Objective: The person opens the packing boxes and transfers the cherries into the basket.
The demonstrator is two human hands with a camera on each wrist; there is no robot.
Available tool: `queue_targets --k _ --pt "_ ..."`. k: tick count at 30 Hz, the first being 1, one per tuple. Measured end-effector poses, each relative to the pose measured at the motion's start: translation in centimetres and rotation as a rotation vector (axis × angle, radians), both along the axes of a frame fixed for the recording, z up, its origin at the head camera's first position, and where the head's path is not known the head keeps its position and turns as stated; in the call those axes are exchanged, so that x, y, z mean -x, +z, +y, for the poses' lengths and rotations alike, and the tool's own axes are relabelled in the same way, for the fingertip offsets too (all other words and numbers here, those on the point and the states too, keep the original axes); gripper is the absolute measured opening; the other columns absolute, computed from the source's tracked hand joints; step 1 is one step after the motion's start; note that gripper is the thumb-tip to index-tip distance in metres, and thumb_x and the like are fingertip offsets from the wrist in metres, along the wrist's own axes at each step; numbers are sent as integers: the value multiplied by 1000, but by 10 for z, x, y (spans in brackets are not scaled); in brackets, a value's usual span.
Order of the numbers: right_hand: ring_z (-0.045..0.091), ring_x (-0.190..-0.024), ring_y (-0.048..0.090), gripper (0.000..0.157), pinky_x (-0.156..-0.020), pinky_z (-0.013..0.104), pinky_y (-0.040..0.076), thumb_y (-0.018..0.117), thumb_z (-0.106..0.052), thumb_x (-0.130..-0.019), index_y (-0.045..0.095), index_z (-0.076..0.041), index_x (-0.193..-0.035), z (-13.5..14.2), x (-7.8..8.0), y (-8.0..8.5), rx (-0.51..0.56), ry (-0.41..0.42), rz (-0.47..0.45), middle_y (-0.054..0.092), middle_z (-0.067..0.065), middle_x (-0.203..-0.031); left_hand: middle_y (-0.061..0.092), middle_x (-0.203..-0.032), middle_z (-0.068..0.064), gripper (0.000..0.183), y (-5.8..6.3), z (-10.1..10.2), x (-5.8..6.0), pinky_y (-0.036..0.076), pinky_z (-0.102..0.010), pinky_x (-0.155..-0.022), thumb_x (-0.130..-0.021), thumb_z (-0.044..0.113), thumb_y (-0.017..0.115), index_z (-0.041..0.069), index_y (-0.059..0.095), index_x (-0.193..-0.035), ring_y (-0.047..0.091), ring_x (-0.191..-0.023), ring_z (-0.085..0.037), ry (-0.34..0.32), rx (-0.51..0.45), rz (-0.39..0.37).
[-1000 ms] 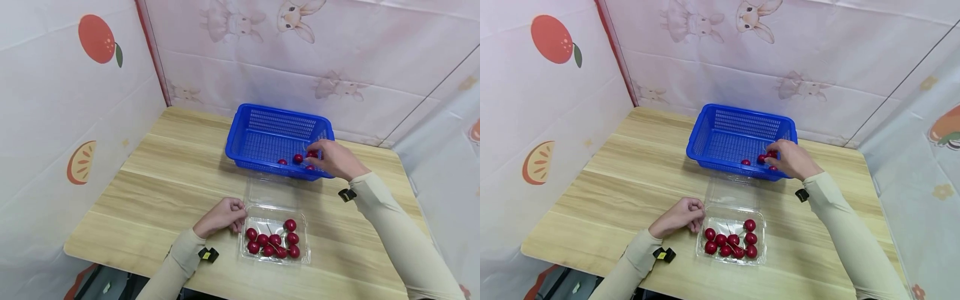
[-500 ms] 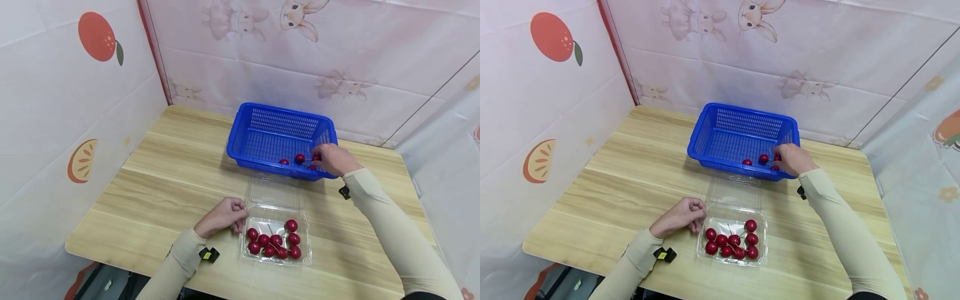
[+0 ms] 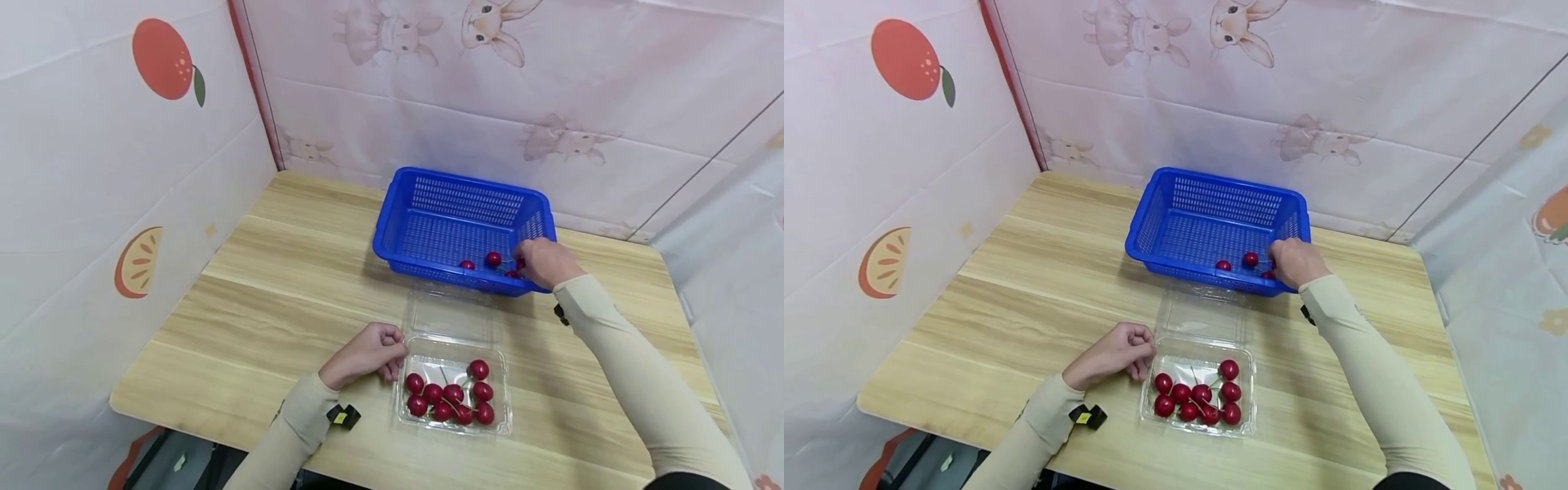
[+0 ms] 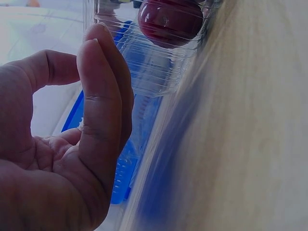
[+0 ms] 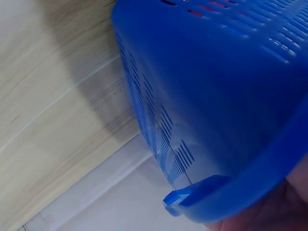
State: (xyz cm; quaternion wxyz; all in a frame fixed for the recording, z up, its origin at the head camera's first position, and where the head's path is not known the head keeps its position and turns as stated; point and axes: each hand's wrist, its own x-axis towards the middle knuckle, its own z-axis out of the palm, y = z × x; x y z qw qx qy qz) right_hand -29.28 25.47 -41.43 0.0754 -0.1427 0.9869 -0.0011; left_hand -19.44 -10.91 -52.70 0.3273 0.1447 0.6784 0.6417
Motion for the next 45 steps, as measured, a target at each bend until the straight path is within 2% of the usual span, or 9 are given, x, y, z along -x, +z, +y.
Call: queue_targets --k 5,10,15,22,25,30,35,40,45 --pt "24 -68 60 3 -66 45 60 73 -6 -89 74 -3 -90 0 -1 -2 -6 -21 -4 69 8 -75 66 -68 -1 8 -1 1 -1 57 -20 -49 -96 10 62 3 61 -91 61 -53 -11 1 0 -5" --pt "27 -75 67 16 -75 53 63 75 -8 -89 76 0 -103 2 -1 -4 19 -31 -6 76 14 -87 65 -69 -1 8 -2 1 -2 56 -20 -49 -96 9 62 3 61 -91 61 -53 -11 1 4 -7" --pt "36 -86 74 22 -80 56 64 70 -6 -91 75 4 -111 3 -7 -1 56 7 70 77 24 -102 65 -70 -2 9 -2 0 -1 57 -21 -50 -97 9 62 1 61 -93 61 -53 -11 3 -2 0" --pt "34 -90 73 16 -73 53 64 71 -11 -94 76 -2 -107 -8 -43 10 168 51 254 78 16 -102 66 -70 -1 11 -2 0 2 57 -21 -50 -98 10 62 -1 61 -95 61 -54 -11 -9 10 8" --pt "28 -85 74 15 -70 49 64 73 -14 -95 78 -5 -106 -22 -62 18 223 91 293 79 12 -100 65 -69 -1 12 -2 -1 4 57 -21 -50 -97 10 62 -2 61 -96 61 -53 -11 -5 11 11" --pt "16 -76 69 11 -67 38 63 75 -14 -94 78 -9 -103 -45 -95 21 258 162 251 79 5 -94 65 -68 -1 16 -4 0 4 57 -21 -50 -98 10 61 -6 61 -98 61 -53 -11 -18 10 6" --pt "10 -79 69 8 -72 33 64 77 -13 -91 78 -13 -99 -62 -120 17 259 224 205 77 -2 -90 66 -70 -2 12 -4 0 3 58 -22 -50 -97 10 61 -3 62 -96 61 -53 -11 -18 -1 -7" --pt "8 -81 71 8 -73 31 64 78 -15 -91 77 -16 -100 -70 -136 12 265 258 160 76 -7 -89 66 -70 -4 9 -2 -1 1 57 -22 -49 -97 9 61 0 62 -94 61 -53 -11 -12 -1 -17" --pt "11 -81 73 12 -75 33 65 78 -17 -91 77 -13 -103 -73 -147 7 255 239 108 76 -6 -90 66 -70 -3 9 -1 0 1 57 -22 -50 -97 10 62 1 61 -93 61 -53 -11 -10 -4 -1"
